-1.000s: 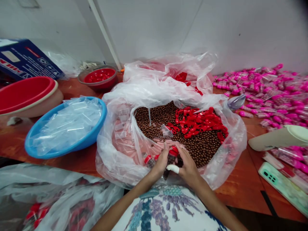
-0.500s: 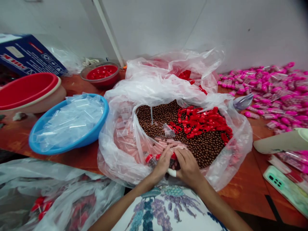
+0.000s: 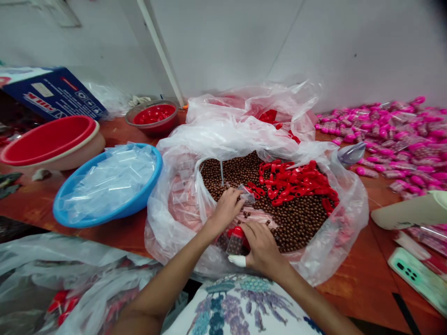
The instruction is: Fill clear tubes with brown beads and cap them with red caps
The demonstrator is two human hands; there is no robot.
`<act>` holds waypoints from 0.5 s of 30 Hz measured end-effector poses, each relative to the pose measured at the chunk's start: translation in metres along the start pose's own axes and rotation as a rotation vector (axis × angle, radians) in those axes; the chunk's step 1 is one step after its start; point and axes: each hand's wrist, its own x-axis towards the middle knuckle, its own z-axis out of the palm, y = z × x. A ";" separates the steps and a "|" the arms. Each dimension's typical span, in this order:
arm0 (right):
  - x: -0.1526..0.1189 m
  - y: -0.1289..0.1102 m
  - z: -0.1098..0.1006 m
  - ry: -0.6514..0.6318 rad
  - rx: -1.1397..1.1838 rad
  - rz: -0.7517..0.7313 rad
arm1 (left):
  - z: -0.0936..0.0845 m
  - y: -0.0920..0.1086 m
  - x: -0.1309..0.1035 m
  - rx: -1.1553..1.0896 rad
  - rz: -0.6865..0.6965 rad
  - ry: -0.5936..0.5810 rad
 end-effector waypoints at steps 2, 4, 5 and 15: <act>0.000 -0.002 0.003 -0.030 -0.004 -0.011 | 0.008 -0.003 0.008 0.074 0.034 -0.037; 0.000 -0.004 0.005 -0.094 -0.006 -0.048 | 0.014 -0.005 0.012 0.110 0.047 -0.064; 0.000 -0.005 0.006 -0.129 -0.008 -0.065 | 0.016 -0.005 0.012 0.107 0.052 -0.071; -0.002 -0.004 0.006 -0.219 0.030 -0.077 | -0.006 -0.015 -0.001 -0.108 -0.047 -0.133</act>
